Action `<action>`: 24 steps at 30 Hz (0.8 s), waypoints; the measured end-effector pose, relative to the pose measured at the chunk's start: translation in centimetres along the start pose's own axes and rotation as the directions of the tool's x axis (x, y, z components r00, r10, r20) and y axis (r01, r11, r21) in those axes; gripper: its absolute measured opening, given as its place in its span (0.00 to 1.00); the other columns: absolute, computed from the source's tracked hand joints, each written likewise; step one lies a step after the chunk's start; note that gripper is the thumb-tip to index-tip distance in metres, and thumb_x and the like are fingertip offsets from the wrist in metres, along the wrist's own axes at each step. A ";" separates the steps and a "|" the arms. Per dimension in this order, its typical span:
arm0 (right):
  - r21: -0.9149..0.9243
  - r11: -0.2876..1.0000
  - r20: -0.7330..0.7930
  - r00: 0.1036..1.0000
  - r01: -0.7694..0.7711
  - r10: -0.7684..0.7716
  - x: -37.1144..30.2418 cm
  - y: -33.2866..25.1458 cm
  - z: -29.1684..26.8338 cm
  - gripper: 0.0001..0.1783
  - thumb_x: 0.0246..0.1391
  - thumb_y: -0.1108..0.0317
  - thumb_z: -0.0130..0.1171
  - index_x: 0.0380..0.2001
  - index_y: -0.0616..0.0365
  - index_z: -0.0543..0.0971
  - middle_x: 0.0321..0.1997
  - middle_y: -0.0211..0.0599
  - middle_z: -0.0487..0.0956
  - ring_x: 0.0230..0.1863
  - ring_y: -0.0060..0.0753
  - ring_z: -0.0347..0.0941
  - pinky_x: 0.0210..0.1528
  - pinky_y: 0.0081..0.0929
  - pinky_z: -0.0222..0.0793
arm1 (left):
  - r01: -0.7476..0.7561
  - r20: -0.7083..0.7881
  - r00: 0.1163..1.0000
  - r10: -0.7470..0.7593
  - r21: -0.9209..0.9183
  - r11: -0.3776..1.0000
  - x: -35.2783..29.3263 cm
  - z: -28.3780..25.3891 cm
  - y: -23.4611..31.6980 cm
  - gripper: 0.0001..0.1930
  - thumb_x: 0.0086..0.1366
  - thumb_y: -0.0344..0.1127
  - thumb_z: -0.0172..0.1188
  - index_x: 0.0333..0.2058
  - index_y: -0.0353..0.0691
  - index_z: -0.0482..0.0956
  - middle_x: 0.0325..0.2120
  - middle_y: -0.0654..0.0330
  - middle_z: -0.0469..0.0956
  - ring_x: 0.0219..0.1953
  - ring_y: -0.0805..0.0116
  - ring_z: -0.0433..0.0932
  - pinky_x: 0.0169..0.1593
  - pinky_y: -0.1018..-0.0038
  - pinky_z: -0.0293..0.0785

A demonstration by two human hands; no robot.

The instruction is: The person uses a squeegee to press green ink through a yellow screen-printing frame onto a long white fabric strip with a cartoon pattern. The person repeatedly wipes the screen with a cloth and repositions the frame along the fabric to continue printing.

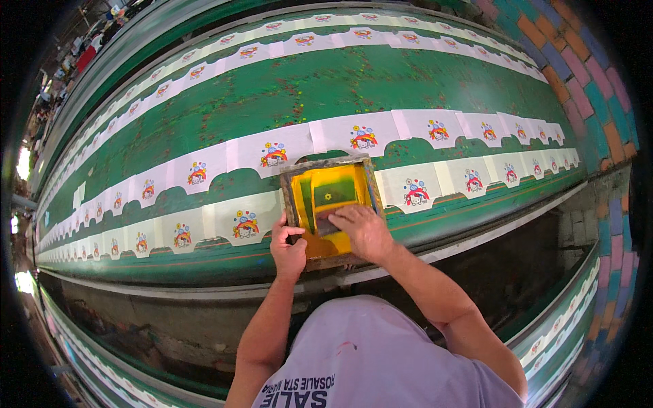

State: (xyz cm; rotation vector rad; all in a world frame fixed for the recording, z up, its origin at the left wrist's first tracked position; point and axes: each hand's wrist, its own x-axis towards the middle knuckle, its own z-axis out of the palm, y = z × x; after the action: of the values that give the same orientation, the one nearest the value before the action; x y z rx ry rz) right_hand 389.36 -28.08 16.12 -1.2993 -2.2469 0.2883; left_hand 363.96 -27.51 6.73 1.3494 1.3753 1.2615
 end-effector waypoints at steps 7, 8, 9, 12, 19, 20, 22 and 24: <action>-0.059 0.998 0.013 0.999 -0.028 0.029 8.3 6.0 0.7 0.27 0.51 0.79 0.63 0.57 0.56 0.86 0.58 0.49 0.87 0.62 0.57 0.81 0.70 0.49 0.75 | 0.016 0.000 1.000 -0.016 0.029 0.999 -0.1 0.2 0.8 0.11 0.55 0.17 0.64 0.35 0.38 0.88 0.73 0.37 0.73 0.76 0.43 0.71 0.78 0.57 0.63; -0.060 0.998 0.003 1.000 -0.027 0.027 8.6 6.2 0.7 0.27 0.51 0.79 0.63 0.57 0.56 0.85 0.58 0.49 0.87 0.62 0.58 0.81 0.70 0.51 0.75 | 0.019 -0.011 1.000 -0.019 0.034 0.999 -0.2 0.3 0.9 0.11 0.56 0.18 0.64 0.35 0.38 0.88 0.72 0.37 0.74 0.76 0.43 0.71 0.78 0.57 0.63; -0.059 0.998 -0.008 1.000 -0.023 0.022 8.7 6.4 0.5 0.27 0.51 0.79 0.62 0.57 0.56 0.85 0.58 0.50 0.87 0.61 0.59 0.81 0.70 0.52 0.75 | 0.024 -0.020 1.000 -0.024 0.034 0.999 -0.1 0.4 1.0 0.11 0.56 0.18 0.64 0.35 0.39 0.88 0.71 0.37 0.74 0.75 0.41 0.72 0.78 0.56 0.63; -0.067 0.997 0.043 0.998 -0.048 0.051 7.4 5.8 0.3 0.27 0.51 0.79 0.62 0.56 0.57 0.85 0.57 0.49 0.87 0.60 0.60 0.81 0.69 0.54 0.75 | -0.063 -0.030 0.997 0.066 0.096 0.993 -0.4 0.4 1.2 0.11 0.56 0.18 0.63 0.35 0.38 0.88 0.71 0.36 0.75 0.74 0.40 0.72 0.77 0.56 0.64; -0.023 1.000 0.120 0.993 -0.018 0.020 0.1 -0.9 -0.8 0.28 0.47 0.81 0.64 0.56 0.58 0.85 0.59 0.46 0.86 0.61 0.58 0.79 0.66 0.53 0.74 | -0.108 -0.059 0.992 0.114 0.087 0.990 -0.2 0.9 1.0 0.11 0.56 0.17 0.63 0.34 0.40 0.87 0.71 0.37 0.75 0.72 0.41 0.73 0.74 0.54 0.67; -0.039 0.999 0.131 0.991 -0.022 0.027 -0.7 -1.8 -1.0 0.29 0.47 0.81 0.64 0.56 0.59 0.85 0.59 0.46 0.86 0.61 0.58 0.79 0.66 0.53 0.74 | -0.105 -0.059 0.992 0.110 0.080 0.991 -0.2 0.9 0.9 0.11 0.56 0.17 0.64 0.34 0.40 0.87 0.71 0.37 0.75 0.72 0.41 0.73 0.74 0.54 0.68; -0.063 0.998 0.138 0.990 -0.024 0.033 -2.0 -3.3 -1.5 0.30 0.47 0.81 0.64 0.57 0.59 0.85 0.59 0.46 0.86 0.61 0.57 0.79 0.67 0.52 0.73 | -0.085 -0.060 0.994 0.089 0.075 0.994 -0.3 1.0 0.7 0.12 0.55 0.17 0.65 0.35 0.41 0.87 0.71 0.38 0.75 0.71 0.42 0.74 0.73 0.54 0.68; -0.027 0.998 0.176 0.983 -0.049 0.053 -2.8 -4.1 -1.7 0.30 0.48 0.81 0.64 0.58 0.59 0.85 0.60 0.45 0.85 0.63 0.57 0.79 0.69 0.52 0.72 | -0.147 -0.057 0.987 0.151 0.062 0.987 -0.2 1.0 0.4 0.12 0.55 0.16 0.65 0.35 0.41 0.87 0.72 0.39 0.75 0.71 0.43 0.74 0.73 0.54 0.69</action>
State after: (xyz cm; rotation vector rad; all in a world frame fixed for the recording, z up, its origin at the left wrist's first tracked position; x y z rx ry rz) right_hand 388.35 -32.72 18.43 -1.3928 -2.3721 0.4129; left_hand 365.04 -27.60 6.96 1.4869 1.3836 1.3815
